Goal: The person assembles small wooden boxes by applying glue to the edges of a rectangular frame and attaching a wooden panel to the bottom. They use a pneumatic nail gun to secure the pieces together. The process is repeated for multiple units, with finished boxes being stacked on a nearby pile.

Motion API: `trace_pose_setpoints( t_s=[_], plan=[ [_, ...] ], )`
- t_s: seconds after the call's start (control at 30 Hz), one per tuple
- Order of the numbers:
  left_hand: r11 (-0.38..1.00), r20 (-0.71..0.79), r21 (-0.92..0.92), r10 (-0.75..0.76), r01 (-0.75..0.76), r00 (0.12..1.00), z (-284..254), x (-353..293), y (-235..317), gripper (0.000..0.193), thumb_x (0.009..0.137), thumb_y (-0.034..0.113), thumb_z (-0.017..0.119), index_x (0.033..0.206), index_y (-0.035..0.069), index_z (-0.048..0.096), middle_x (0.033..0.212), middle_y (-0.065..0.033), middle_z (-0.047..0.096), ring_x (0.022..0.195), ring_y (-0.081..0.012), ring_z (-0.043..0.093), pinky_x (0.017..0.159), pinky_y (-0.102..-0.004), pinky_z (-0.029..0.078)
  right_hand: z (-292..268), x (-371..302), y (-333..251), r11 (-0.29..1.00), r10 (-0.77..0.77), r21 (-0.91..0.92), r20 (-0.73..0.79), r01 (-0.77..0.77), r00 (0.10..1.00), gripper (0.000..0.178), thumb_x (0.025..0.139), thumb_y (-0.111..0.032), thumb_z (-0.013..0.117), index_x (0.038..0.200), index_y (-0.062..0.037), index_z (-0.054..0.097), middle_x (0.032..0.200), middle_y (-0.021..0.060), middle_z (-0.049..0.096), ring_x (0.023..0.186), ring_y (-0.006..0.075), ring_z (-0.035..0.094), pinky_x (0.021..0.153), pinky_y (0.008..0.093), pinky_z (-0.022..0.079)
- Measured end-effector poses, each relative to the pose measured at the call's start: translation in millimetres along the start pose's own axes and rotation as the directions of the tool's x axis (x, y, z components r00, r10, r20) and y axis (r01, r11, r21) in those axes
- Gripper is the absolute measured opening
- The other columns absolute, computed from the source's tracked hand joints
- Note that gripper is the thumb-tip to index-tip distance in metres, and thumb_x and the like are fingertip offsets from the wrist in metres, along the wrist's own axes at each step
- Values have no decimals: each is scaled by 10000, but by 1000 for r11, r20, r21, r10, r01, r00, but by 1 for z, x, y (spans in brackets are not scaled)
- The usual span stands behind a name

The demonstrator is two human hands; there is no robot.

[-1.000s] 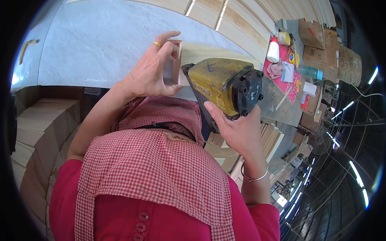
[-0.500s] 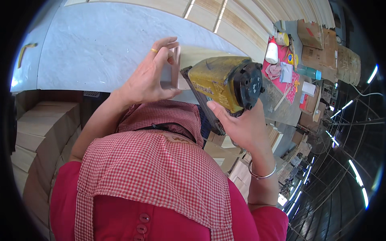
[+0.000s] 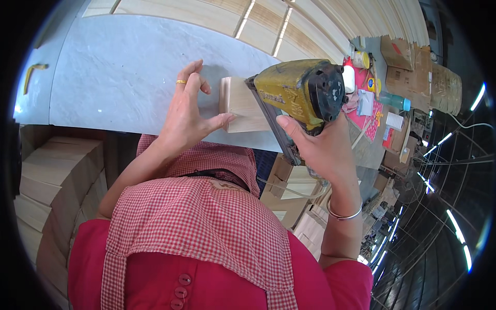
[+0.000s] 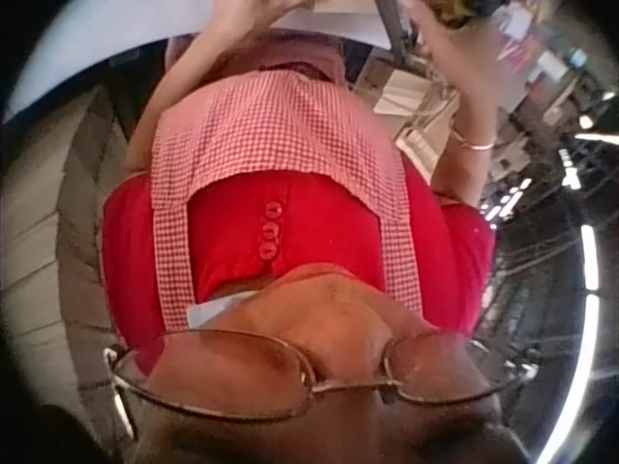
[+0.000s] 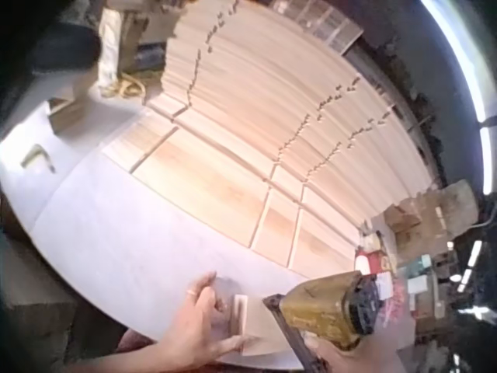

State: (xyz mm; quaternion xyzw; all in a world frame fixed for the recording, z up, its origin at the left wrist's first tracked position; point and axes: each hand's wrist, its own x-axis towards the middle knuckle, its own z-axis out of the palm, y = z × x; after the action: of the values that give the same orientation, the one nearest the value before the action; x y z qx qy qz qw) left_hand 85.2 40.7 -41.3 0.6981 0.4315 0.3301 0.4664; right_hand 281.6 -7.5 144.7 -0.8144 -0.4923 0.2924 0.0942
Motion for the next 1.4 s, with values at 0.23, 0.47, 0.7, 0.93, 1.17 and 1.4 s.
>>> trace_pose_setpoints(
  t_s=[0.23,0.47,0.7,0.93,1.17,1.4],
  plan=[
    [1000,2,17,9,-9,1000,1,-2,0,646,696,244,930,1058,35,438,1501,-358,305,1340,-533,437,1021,-525,501,1,0,-5,969,237,50,60,-240,970,390,878,-245,818,1118,34,689,974,94,750,884,160,698,800,325,553],
    [999,9,19,28,-28,1000,1,-1,-2,645,699,253,930,1050,35,435,1497,-363,304,1338,-539,436,1023,-527,501,5,1,9,992,38,118,21,-40,999,378,881,-230,813,1130,27,691,977,94,749,888,161,698,808,331,553],
    [999,3,22,35,-35,999,1,-2,-2,636,686,234,935,1035,32,443,1498,-364,317,1345,-526,434,1025,-521,493,5,3,8,995,-11,95,9,11,1000,397,886,-346,812,1004,15,697,689,-14,618,509,49,539,475,221,440],
    [938,18,224,267,-264,964,-10,9,18,560,682,256,915,1016,43,519,1486,-304,419,1398,-426,422,1130,-535,365,-11,1,32,992,50,117,-97,-39,994,380,883,-327,815,988,13,684,664,-4,612,507,63,546,481,230,443],
    [719,381,479,346,-503,857,51,36,65,620,682,345,869,1130,28,580,1426,-277,488,1359,-388,443,1132,-569,324,-38,2,61,972,223,96,-112,-213,968,368,883,-306,810,1011,15,684,660,-3,605,495,61,535,446,245,429],
    [777,422,403,311,-484,851,58,49,61,631,561,252,867,1092,32,607,1302,-237,538,1213,-380,498,1066,-508,380,-41,7,69,979,182,105,-73,-174,981,390,886,-348,810,964,7,666,645,-3,593,485,73,539,459,244,448]
  ],
)
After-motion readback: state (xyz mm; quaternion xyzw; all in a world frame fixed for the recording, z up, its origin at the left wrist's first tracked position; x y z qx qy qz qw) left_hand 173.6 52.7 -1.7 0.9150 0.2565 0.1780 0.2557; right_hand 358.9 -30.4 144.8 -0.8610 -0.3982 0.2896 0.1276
